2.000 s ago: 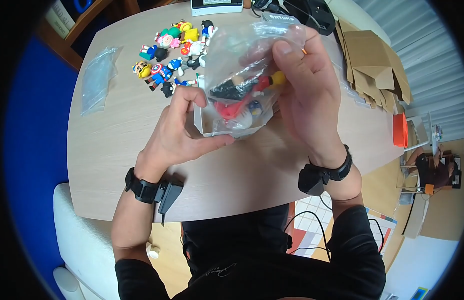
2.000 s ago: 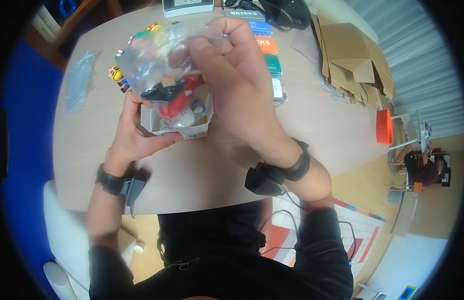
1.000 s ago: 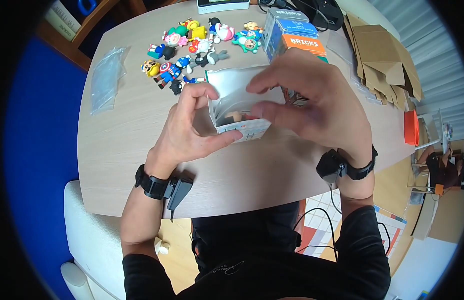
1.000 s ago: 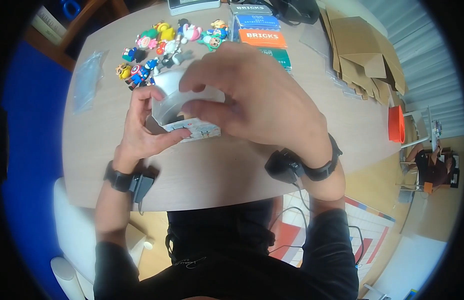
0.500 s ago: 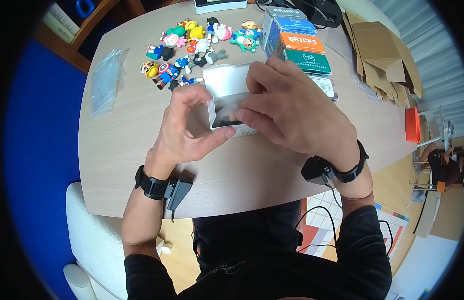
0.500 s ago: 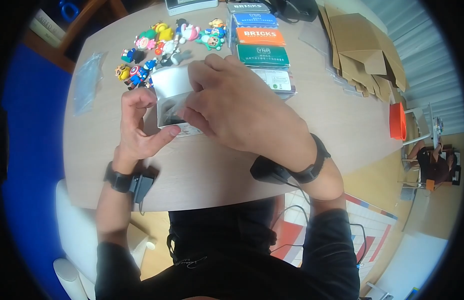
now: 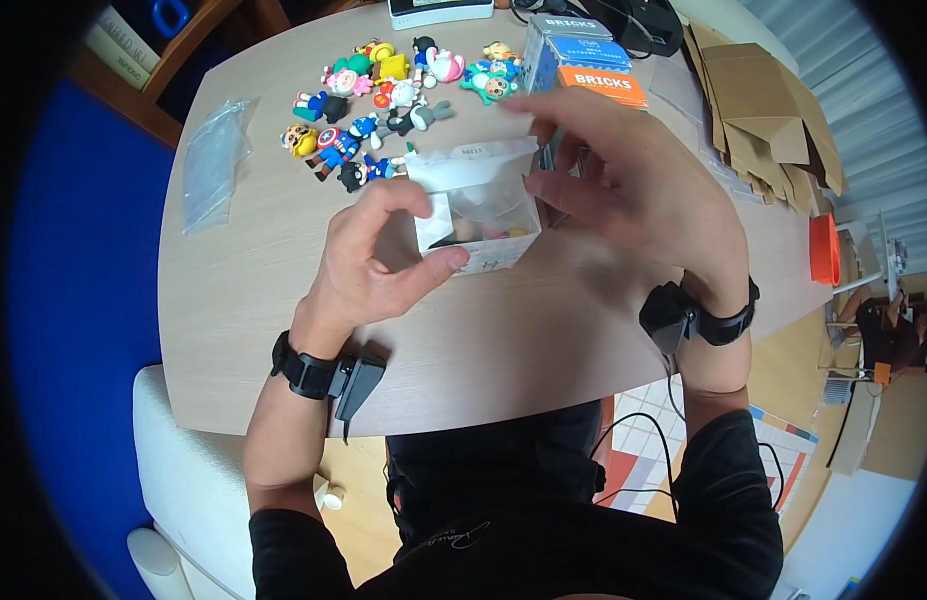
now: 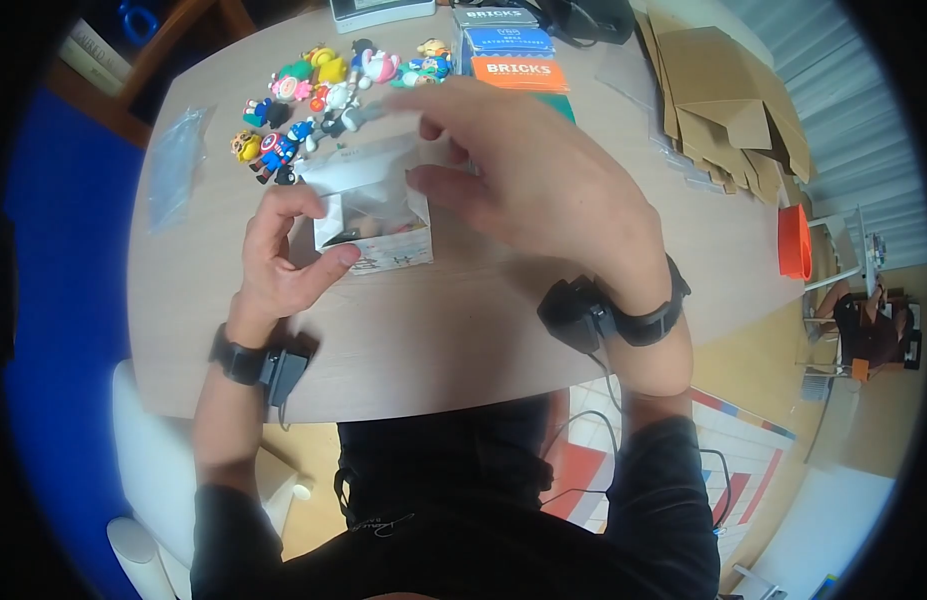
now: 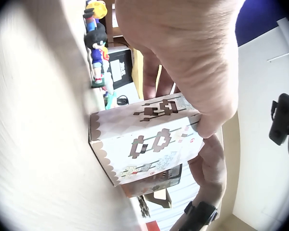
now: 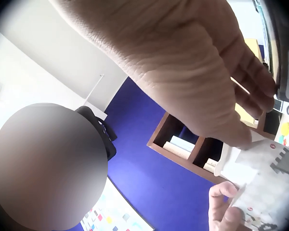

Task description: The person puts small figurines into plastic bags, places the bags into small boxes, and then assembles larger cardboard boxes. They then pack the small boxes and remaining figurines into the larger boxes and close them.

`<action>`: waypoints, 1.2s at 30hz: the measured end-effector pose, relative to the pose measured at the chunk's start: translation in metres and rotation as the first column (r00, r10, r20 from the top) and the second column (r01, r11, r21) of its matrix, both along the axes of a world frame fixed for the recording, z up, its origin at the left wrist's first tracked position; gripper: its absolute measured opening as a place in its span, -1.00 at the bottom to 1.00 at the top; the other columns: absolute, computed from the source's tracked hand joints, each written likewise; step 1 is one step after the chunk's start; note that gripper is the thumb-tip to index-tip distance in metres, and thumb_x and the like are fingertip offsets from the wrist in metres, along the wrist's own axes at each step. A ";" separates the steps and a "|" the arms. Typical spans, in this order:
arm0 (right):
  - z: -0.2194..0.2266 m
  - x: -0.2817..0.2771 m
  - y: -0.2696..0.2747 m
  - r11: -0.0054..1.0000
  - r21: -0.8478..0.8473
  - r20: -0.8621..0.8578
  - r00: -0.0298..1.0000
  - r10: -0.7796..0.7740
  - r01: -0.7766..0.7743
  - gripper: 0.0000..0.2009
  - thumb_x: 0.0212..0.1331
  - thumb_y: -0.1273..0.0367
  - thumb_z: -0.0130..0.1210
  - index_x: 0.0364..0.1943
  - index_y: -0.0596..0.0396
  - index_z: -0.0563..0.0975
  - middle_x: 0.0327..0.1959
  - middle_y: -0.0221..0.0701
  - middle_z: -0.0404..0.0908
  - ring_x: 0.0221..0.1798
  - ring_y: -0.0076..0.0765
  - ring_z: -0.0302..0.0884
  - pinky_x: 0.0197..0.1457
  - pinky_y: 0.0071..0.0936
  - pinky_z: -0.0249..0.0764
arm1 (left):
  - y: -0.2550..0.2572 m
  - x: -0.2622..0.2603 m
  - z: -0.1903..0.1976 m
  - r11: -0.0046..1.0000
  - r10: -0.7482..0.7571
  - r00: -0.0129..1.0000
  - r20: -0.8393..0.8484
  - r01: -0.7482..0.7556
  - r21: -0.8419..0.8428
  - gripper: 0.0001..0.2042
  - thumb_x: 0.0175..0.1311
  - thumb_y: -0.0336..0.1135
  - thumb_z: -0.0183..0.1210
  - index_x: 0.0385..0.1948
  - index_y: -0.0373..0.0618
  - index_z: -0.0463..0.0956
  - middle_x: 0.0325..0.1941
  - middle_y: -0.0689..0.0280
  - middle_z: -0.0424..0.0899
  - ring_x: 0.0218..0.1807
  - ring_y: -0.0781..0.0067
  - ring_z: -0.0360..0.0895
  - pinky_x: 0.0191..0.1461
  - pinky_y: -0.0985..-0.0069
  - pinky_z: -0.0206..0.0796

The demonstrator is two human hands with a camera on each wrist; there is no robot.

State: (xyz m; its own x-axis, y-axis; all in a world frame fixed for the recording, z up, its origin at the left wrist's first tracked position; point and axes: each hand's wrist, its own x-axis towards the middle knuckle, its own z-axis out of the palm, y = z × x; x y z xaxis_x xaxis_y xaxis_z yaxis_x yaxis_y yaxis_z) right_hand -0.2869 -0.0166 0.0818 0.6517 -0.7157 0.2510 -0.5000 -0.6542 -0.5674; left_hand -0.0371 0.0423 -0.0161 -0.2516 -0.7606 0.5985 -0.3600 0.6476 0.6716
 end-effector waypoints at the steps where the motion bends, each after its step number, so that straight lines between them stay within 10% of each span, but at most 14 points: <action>1: -0.001 0.000 -0.002 0.996 -0.045 0.004 0.997 0.075 -0.075 -0.62 0.02 0.55 0.25 -0.01 0.09 0.53 -0.25 -0.43 0.54 -0.25 -0.40 0.52 -0.21 -0.50 0.44 | 0.000 0.001 -0.003 1.000 0.020 1.000 0.008 -0.020 -0.006 -0.56 0.00 -0.40 0.45 -0.15 -0.15 0.38 -0.13 0.20 0.62 -0.13 0.41 0.56 -0.06 0.51 0.37; 7: -0.004 0.007 0.000 0.970 -0.096 -0.003 0.975 0.224 -0.223 -0.63 -0.05 0.51 0.27 -0.07 0.05 0.55 -0.26 -0.28 0.56 -0.20 -0.07 0.54 -0.16 -0.27 0.46 | -0.006 -0.010 -0.010 0.990 -0.110 0.951 -0.290 0.132 0.055 -0.27 -0.03 -0.40 0.48 0.11 -0.10 0.10 0.01 0.09 0.62 0.03 0.31 0.57 0.15 0.38 0.33; 13: -0.013 0.016 0.002 0.949 -0.104 -0.013 0.954 0.298 -0.298 -0.61 0.00 0.47 0.25 0.00 0.03 0.56 -0.31 -0.28 0.56 -0.20 -0.06 0.53 -0.13 -0.22 0.45 | -0.003 -0.006 0.000 0.993 -0.085 0.987 -0.133 0.096 0.075 -0.24 -0.02 -0.40 0.45 0.24 -0.15 0.16 0.01 0.12 0.64 0.08 0.30 0.57 0.23 0.36 0.30; 36: -0.012 0.015 0.008 0.926 -0.220 -0.034 0.951 0.308 -0.308 -0.85 0.05 0.40 0.23 -0.28 0.07 0.62 -0.25 -0.29 0.62 -0.18 -0.07 0.59 -0.14 -0.27 0.51 | -0.005 -0.004 0.003 0.994 -0.104 0.988 -0.116 0.105 0.002 -0.58 0.09 -0.42 0.29 0.03 -0.15 0.45 0.11 0.06 0.57 0.16 0.17 0.53 0.24 0.31 0.31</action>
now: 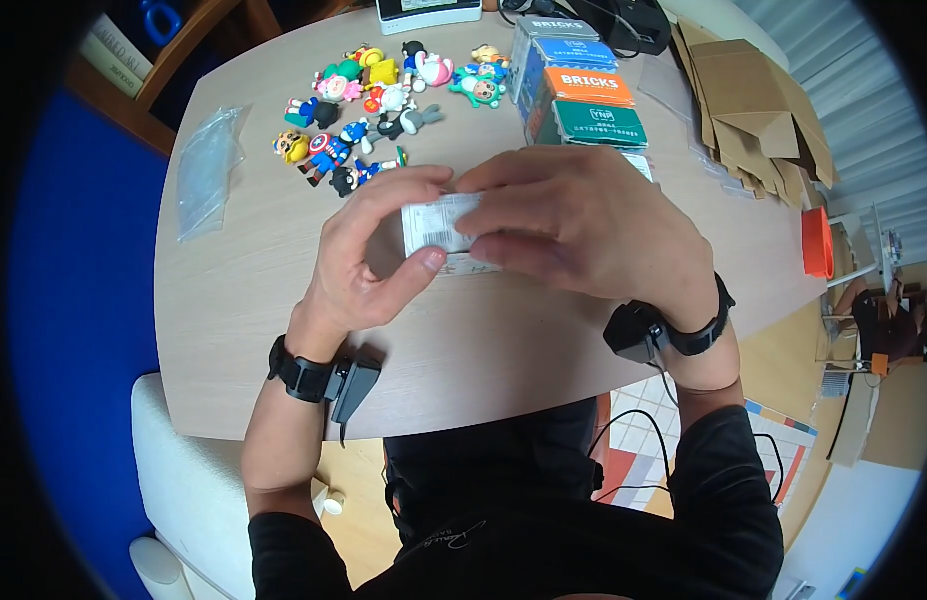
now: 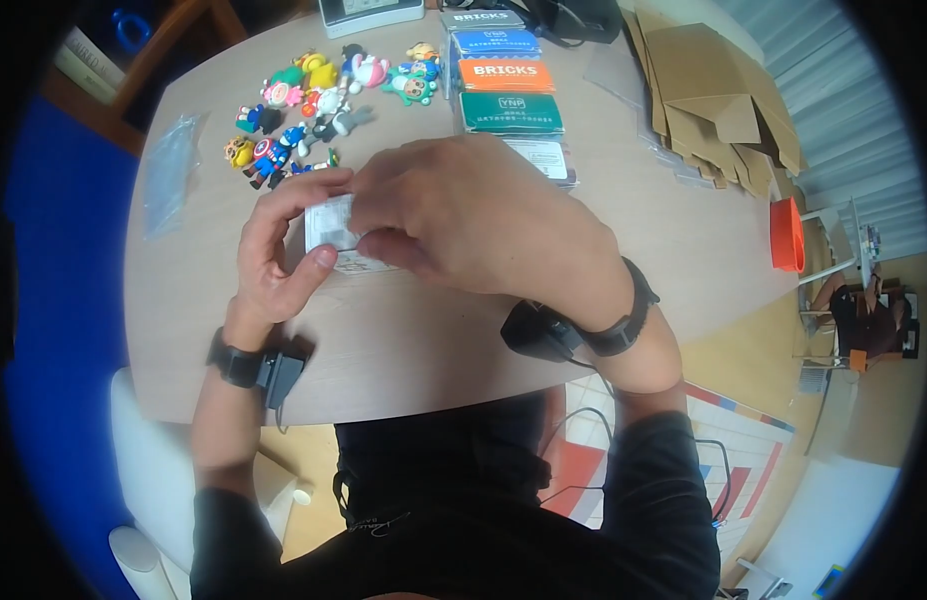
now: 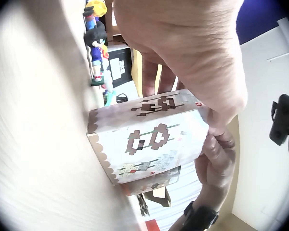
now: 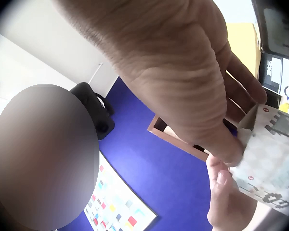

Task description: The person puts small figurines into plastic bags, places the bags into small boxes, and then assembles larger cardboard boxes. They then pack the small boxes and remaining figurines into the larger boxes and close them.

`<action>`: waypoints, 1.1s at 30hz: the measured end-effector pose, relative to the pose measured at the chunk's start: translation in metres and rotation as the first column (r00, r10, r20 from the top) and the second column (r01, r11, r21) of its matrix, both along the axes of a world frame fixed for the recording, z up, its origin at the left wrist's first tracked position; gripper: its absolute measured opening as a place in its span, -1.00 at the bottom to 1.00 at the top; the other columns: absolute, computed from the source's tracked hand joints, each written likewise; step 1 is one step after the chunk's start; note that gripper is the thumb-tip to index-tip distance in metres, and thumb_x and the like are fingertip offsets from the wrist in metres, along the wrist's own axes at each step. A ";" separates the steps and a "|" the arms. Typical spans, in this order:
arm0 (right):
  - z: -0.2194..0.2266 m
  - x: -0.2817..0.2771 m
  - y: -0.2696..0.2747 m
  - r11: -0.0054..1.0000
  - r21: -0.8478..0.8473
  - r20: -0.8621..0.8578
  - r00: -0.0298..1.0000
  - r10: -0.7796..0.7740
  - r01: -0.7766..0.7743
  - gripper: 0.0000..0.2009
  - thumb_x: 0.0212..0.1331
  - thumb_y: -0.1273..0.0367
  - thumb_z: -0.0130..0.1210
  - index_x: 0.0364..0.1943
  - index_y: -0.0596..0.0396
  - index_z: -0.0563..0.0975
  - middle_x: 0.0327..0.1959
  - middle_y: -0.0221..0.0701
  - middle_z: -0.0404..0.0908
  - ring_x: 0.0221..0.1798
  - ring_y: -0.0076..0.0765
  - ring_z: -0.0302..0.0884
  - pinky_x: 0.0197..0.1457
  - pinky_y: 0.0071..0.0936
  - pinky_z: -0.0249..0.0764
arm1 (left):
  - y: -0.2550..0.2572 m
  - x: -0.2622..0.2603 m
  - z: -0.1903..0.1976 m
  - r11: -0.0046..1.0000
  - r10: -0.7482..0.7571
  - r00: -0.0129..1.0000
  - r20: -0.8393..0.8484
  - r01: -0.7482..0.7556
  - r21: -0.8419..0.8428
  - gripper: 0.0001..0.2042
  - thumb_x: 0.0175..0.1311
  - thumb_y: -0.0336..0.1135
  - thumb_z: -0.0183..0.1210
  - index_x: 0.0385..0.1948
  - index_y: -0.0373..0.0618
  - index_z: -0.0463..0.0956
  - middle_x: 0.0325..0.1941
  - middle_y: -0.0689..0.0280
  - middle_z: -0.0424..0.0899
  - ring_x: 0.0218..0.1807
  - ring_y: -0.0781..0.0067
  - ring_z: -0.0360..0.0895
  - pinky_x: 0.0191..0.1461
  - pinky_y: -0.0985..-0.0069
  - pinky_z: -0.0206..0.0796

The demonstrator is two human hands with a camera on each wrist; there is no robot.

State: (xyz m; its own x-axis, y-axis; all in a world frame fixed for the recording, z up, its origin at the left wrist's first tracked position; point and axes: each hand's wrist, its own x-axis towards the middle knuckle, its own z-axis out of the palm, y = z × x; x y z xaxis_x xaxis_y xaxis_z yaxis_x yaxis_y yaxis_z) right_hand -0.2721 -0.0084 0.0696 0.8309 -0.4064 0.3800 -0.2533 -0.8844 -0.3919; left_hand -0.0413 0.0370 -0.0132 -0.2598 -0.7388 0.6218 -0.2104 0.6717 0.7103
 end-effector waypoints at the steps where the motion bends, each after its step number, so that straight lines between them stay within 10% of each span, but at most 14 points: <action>1: 0.000 0.000 0.001 1.000 -0.015 -0.009 1.000 -0.007 0.006 -0.85 0.04 0.40 0.24 -0.29 0.07 0.62 -0.25 -0.29 0.62 -0.17 -0.08 0.59 -0.13 -0.27 0.51 | -0.002 0.000 0.001 0.999 -0.010 1.000 0.019 0.011 -0.033 -0.61 0.07 -0.43 0.30 -0.01 -0.14 0.48 0.13 0.05 0.55 0.16 0.15 0.53 0.24 0.31 0.32; 12: -0.008 0.003 0.017 0.988 -0.138 -0.105 0.991 -0.083 0.068 -0.48 -0.01 0.43 0.24 0.12 0.03 0.40 -0.13 -0.33 0.55 -0.08 -0.16 0.53 0.02 -0.26 0.43 | 0.004 -0.008 -0.003 0.978 -0.045 0.996 -0.071 0.059 0.201 -0.34 -0.16 -0.40 0.49 0.10 -0.07 0.40 0.13 0.13 0.53 0.18 0.22 0.49 0.24 0.32 0.32; 16: -0.003 -0.014 0.034 0.988 -0.123 -0.087 0.991 -0.104 0.093 -0.60 -0.18 0.47 0.32 -0.17 0.00 0.47 -0.09 -0.37 0.56 -0.02 -0.11 0.52 0.02 -0.22 0.44 | 0.005 -0.007 0.005 0.918 -0.128 0.992 -0.016 0.125 0.376 -0.14 -0.21 -0.31 0.53 0.26 -0.10 0.27 0.12 0.16 0.53 0.17 0.27 0.48 0.26 0.34 0.29; 27: -0.034 -0.093 0.032 0.897 -0.244 0.168 0.927 -0.336 0.369 -0.32 -0.22 0.45 0.38 0.17 0.04 0.41 0.25 -0.17 0.35 0.24 -0.01 0.32 0.32 -0.22 0.26 | -0.004 -0.037 0.004 0.835 -0.200 0.979 0.041 0.148 0.529 -0.12 0.15 -0.11 0.33 0.44 -0.17 -0.04 0.43 0.03 0.20 0.47 0.19 0.15 0.47 0.27 0.04; 33: -0.077 -0.100 0.017 0.793 0.483 0.191 0.839 -0.510 0.371 0.25 -0.20 0.38 0.51 0.48 0.14 -0.28 0.48 -0.18 0.03 0.50 -0.16 0.03 0.49 -0.22 0.05 | -0.018 -0.092 0.008 0.739 -0.058 0.997 -0.058 0.082 0.668 -0.20 0.44 0.18 -0.17 0.46 -0.27 -0.20 0.50 -0.13 0.00 0.55 0.14 -0.05 0.53 0.37 -0.18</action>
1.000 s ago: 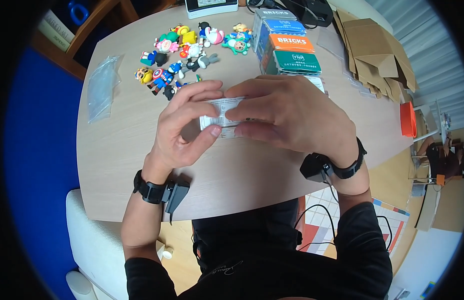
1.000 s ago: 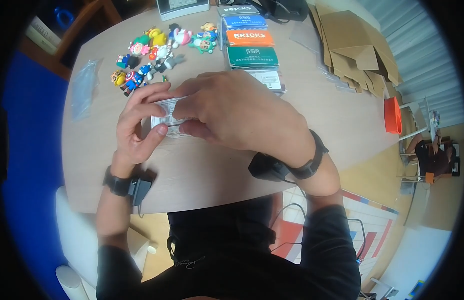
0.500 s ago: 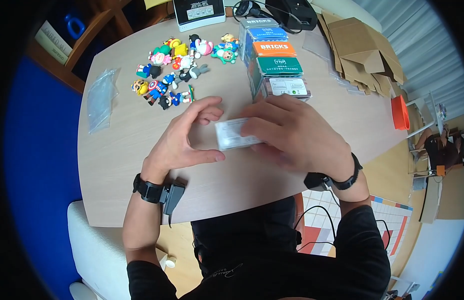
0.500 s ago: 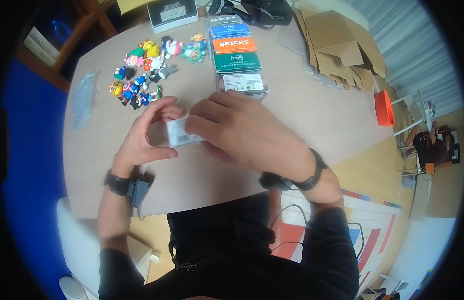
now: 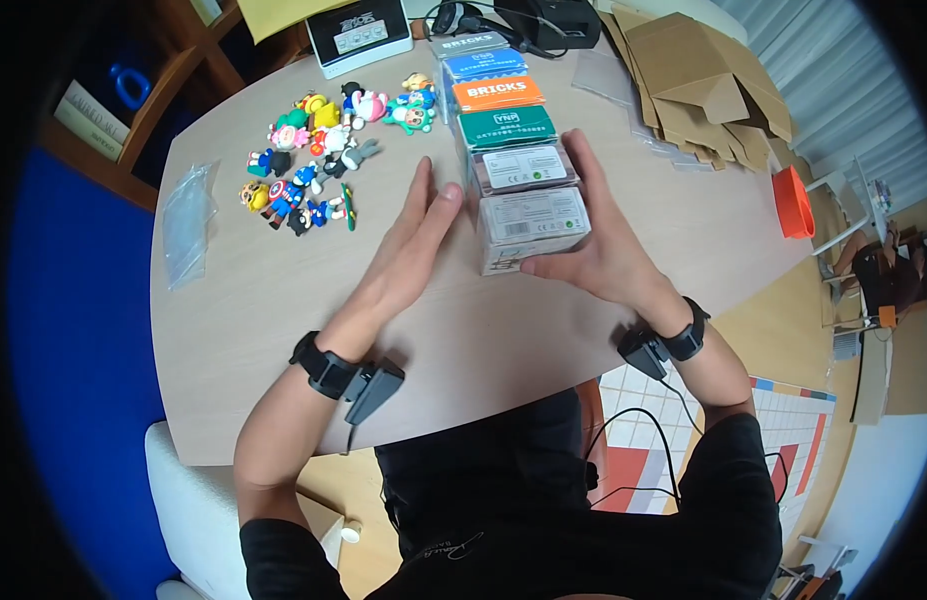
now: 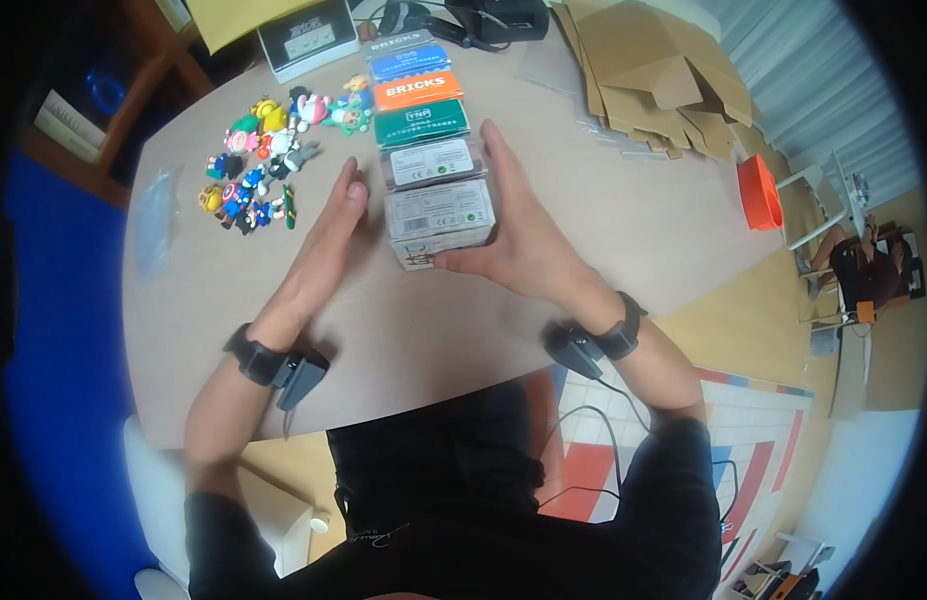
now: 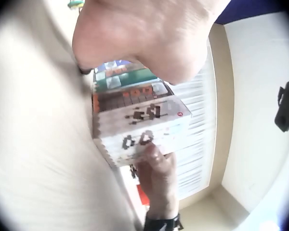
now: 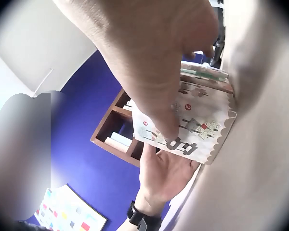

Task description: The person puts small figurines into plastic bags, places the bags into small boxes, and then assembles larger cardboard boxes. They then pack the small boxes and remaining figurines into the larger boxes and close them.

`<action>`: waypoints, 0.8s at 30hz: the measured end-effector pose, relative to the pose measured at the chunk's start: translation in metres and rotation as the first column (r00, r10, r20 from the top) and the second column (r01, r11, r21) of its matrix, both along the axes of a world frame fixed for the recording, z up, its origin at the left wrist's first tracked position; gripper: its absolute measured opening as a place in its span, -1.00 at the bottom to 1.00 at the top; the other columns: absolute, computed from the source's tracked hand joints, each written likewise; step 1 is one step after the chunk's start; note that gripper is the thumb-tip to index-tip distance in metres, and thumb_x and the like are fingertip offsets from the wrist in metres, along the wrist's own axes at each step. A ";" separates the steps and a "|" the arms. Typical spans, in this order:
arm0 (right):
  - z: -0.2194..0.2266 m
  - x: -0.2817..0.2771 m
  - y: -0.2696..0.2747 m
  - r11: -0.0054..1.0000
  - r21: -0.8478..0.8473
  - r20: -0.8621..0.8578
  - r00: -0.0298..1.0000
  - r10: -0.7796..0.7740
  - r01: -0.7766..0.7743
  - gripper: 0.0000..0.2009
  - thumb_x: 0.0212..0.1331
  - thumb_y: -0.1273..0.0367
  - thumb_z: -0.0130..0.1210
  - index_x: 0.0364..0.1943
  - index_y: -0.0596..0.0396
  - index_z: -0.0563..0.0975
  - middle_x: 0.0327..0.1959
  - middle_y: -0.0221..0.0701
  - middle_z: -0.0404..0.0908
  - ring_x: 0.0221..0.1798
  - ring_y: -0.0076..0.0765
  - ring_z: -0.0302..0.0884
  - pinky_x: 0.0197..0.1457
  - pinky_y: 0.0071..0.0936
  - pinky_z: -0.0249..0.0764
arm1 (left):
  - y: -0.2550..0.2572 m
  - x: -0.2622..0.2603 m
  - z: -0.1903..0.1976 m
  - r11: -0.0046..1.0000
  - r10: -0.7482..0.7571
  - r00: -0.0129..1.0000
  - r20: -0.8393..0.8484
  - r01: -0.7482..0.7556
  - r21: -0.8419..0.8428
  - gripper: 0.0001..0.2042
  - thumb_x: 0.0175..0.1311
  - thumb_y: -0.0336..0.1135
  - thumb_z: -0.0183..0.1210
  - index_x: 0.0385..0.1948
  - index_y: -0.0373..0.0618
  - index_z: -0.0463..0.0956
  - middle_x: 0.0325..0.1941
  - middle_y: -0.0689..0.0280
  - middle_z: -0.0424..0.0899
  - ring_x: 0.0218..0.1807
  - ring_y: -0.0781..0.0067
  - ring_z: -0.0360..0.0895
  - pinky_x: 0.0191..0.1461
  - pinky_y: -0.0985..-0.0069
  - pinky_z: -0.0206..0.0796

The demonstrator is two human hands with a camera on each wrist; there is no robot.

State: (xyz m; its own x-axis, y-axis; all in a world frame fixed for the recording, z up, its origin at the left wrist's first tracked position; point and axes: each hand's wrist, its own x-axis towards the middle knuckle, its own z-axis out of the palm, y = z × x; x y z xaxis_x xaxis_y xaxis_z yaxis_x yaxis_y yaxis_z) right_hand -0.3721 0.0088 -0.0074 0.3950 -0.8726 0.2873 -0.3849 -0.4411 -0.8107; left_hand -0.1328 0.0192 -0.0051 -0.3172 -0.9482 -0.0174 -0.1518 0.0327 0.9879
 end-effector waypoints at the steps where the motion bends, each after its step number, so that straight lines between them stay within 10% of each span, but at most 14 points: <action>1: 0.001 0.003 0.000 0.997 0.046 0.053 0.997 0.061 -0.063 0.23 -0.20 0.41 0.50 0.48 0.14 -0.27 0.47 -0.18 0.06 0.50 -0.15 0.04 0.49 -0.23 0.07 | -0.002 -0.009 -0.004 0.998 -0.053 0.994 -0.100 0.056 0.020 -0.24 0.46 0.17 -0.23 0.45 -0.28 -0.18 0.49 -0.09 0.03 0.54 0.17 -0.03 0.53 0.39 -0.18; 9: 0.009 -0.001 0.005 0.957 0.197 0.197 0.965 0.172 -0.211 0.22 -0.23 0.51 0.45 0.48 0.10 -0.26 0.41 -0.24 0.15 0.46 -0.21 0.09 0.46 -0.28 0.12 | 0.013 -0.035 -0.007 0.984 -0.145 0.934 -0.327 0.170 0.051 -0.33 0.54 0.10 -0.42 0.45 -0.27 -0.19 0.47 0.06 0.12 0.50 0.27 0.03 0.50 0.43 -0.13; 15: 0.004 -0.030 0.009 0.974 0.211 0.086 0.994 0.066 -0.082 0.16 -0.23 0.52 0.46 0.46 0.14 -0.17 0.34 -0.24 0.22 0.41 -0.26 0.16 0.40 -0.29 0.24 | 0.012 -0.068 0.003 0.980 -0.196 0.935 -0.296 0.192 -0.041 -0.20 0.47 0.14 -0.18 0.43 -0.37 -0.26 0.47 -0.04 0.10 0.49 0.21 0.08 0.47 0.45 -0.06; 24: -0.013 -0.083 -0.068 0.961 0.275 0.225 0.973 -0.060 -0.004 -0.12 -0.13 0.52 0.41 0.31 0.19 0.10 0.12 -0.29 0.48 0.18 -0.40 0.42 0.24 -0.40 0.41 | -0.073 -0.140 -0.020 0.997 -0.080 0.944 -0.322 0.072 -0.034 -0.10 0.37 0.26 -0.16 0.36 -0.56 -0.11 0.37 -0.17 0.25 0.40 0.03 0.25 0.41 0.42 0.04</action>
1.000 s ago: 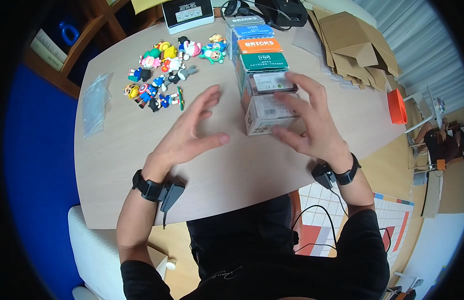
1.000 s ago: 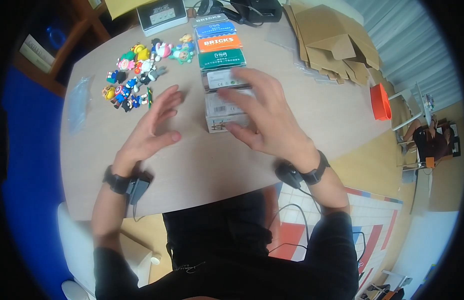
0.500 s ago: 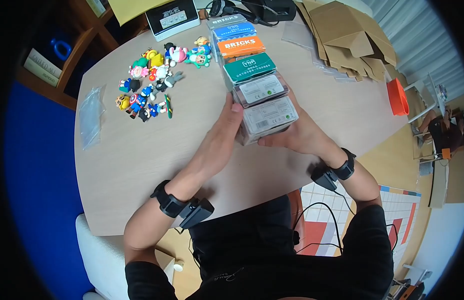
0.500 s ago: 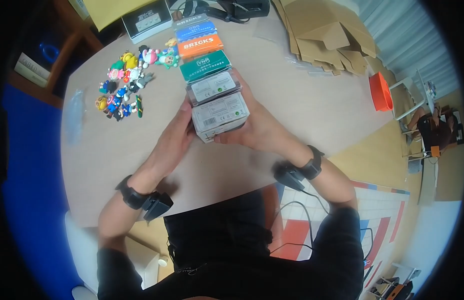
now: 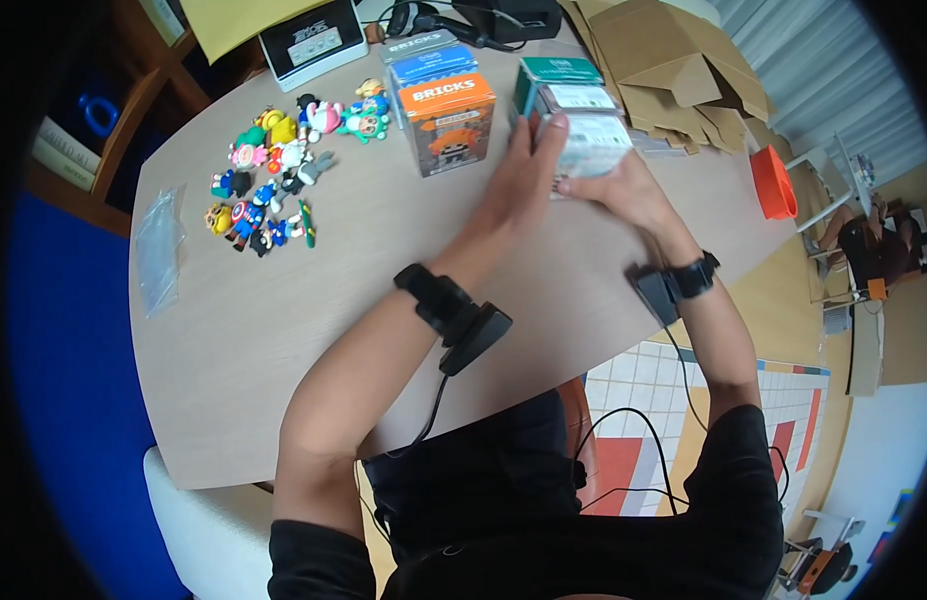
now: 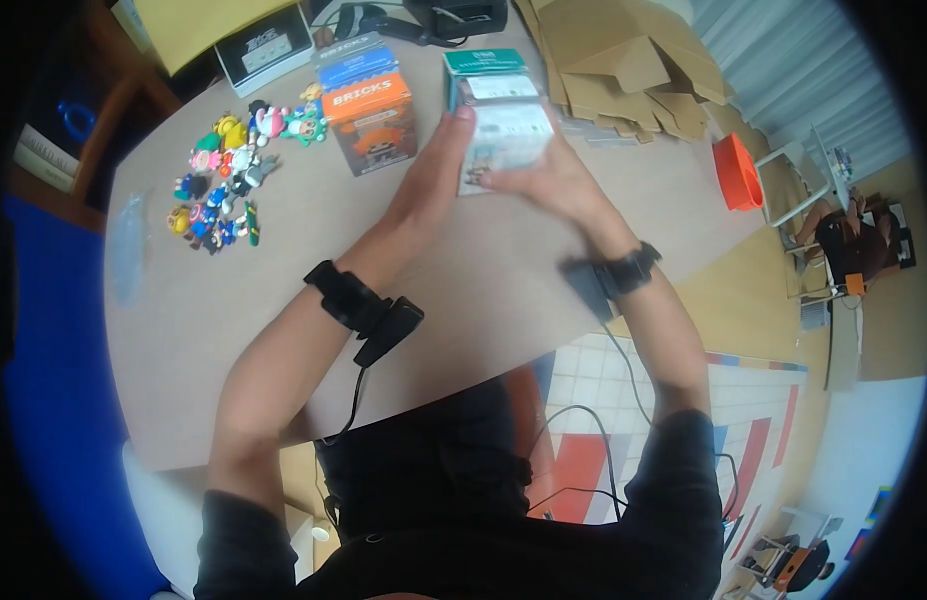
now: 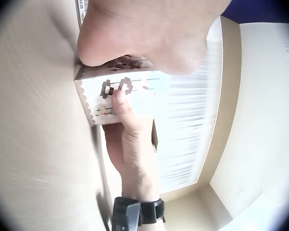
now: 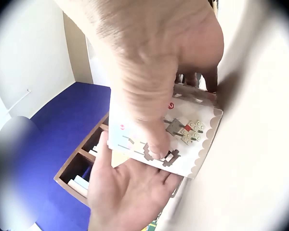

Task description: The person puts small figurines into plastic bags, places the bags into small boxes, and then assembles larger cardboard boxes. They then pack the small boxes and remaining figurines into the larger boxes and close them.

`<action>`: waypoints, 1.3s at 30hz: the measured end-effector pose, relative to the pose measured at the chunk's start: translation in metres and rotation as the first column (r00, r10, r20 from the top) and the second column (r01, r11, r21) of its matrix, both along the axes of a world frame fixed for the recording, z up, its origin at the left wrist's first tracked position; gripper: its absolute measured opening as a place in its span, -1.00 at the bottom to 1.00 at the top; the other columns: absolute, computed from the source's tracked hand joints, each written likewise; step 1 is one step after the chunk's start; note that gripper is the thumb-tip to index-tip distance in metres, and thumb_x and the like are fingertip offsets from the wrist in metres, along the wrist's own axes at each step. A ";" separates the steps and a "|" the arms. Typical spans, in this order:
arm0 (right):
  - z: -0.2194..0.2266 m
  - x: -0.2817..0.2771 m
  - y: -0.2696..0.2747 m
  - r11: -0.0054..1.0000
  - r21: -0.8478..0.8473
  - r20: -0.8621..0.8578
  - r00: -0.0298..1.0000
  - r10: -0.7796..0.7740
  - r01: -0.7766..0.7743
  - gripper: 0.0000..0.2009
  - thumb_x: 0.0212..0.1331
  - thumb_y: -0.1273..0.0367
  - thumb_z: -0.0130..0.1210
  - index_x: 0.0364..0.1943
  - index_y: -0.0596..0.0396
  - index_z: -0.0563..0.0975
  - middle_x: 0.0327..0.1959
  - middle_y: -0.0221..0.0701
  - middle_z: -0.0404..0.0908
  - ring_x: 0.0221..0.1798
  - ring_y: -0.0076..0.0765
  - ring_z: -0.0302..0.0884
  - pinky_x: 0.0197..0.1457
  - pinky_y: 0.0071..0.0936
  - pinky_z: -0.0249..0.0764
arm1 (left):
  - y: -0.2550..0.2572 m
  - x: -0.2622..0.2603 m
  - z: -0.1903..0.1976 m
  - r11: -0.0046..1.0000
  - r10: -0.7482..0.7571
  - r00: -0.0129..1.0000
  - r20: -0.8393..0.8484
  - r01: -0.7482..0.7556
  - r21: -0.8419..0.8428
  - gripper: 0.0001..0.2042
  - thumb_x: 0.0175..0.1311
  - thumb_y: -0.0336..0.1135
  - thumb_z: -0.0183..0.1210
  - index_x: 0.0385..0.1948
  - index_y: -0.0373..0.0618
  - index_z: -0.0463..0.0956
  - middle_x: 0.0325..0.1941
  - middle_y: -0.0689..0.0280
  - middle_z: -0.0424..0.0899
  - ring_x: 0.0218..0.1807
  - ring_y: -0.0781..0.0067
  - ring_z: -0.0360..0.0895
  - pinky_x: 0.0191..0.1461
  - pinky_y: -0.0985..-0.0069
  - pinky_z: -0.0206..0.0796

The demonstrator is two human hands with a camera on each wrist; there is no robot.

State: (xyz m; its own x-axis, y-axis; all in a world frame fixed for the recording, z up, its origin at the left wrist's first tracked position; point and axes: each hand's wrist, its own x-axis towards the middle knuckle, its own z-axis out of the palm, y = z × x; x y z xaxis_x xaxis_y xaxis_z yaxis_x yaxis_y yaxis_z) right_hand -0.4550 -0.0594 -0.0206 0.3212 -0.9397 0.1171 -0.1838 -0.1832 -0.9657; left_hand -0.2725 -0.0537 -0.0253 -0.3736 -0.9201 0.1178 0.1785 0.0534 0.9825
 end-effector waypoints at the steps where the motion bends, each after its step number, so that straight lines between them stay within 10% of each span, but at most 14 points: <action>1: 0.000 0.001 -0.011 0.999 -0.031 -0.019 1.000 0.019 -0.019 -0.13 -0.13 0.52 0.41 0.31 0.19 0.11 0.12 -0.29 0.49 0.17 -0.40 0.42 0.24 -0.41 0.40 | 0.002 0.004 0.004 1.000 -0.003 1.000 -0.006 0.002 -0.023 -0.11 0.38 0.25 -0.16 0.36 -0.54 -0.09 0.36 -0.16 0.26 0.40 0.03 0.25 0.41 0.42 0.03; 6: 0.001 0.019 -0.044 0.992 -0.095 -0.056 0.995 0.077 -0.082 -0.38 -0.04 0.52 0.35 0.19 0.23 0.39 0.09 -0.36 0.58 0.13 -0.44 0.50 0.20 -0.45 0.43 | 0.045 0.061 0.010 0.988 0.054 0.962 0.268 -0.013 -0.152 -0.21 0.44 0.22 -0.22 0.39 -0.41 -0.02 0.35 -0.14 0.30 0.39 0.07 0.26 0.46 0.40 -0.01; 12: -0.007 0.038 -0.070 0.993 -0.084 -0.123 0.989 0.077 -0.087 -0.39 -0.06 0.52 0.36 0.17 0.19 0.41 0.08 -0.33 0.58 0.13 -0.40 0.49 0.27 -0.42 0.36 | 0.069 0.161 0.009 0.919 -0.072 0.994 -0.086 0.100 0.382 -0.36 0.50 0.13 -0.27 0.33 -0.30 0.17 0.28 -0.02 0.42 0.36 0.21 0.35 0.45 0.36 0.15; 18: -0.003 0.046 -0.070 0.998 -0.014 -0.152 0.987 0.054 -0.057 -0.37 -0.09 0.49 0.33 0.19 0.19 0.39 0.09 -0.31 0.56 0.14 -0.33 0.48 0.28 -0.41 0.32 | 0.069 0.226 0.002 0.873 0.144 0.961 -0.234 -0.012 0.488 -0.40 0.51 0.10 -0.24 0.27 -0.30 0.25 0.15 -0.01 0.54 0.15 0.17 0.55 0.31 0.36 0.34; 25: 0.002 0.052 -0.063 0.997 0.044 0.041 0.997 0.067 -0.069 -0.38 0.00 0.44 0.30 0.23 0.18 0.37 0.11 -0.32 0.55 0.15 -0.40 0.47 0.24 -0.46 0.36 | 0.026 0.151 0.008 0.960 0.281 0.946 0.164 -0.275 -0.056 -0.12 0.29 0.05 0.17 0.44 -0.30 -0.13 0.46 -0.07 0.15 0.50 0.14 0.09 0.48 0.34 0.06; 28: -0.001 0.046 -0.064 0.998 0.006 0.067 0.995 0.068 -0.069 -0.37 0.00 0.44 0.30 0.24 0.18 0.35 0.12 -0.31 0.55 0.15 -0.40 0.47 0.24 -0.45 0.37 | -0.004 0.134 0.015 0.861 0.469 0.721 0.509 -0.246 -0.445 0.16 0.01 0.09 0.40 0.45 -0.32 -0.28 0.47 -0.12 0.10 0.50 0.07 0.08 0.48 0.36 0.02; 39: -0.004 0.041 -0.076 0.994 -0.028 0.095 0.990 0.104 -0.101 -0.36 -0.05 0.45 0.38 0.20 0.17 0.39 0.07 -0.35 0.58 0.13 -0.42 0.49 0.22 -0.46 0.40 | -0.056 0.098 -0.006 0.973 0.175 0.951 0.254 -0.127 -0.194 -0.01 0.05 -0.26 0.44 0.34 -0.40 -0.19 0.15 0.10 0.52 0.18 0.35 0.49 0.24 0.46 0.36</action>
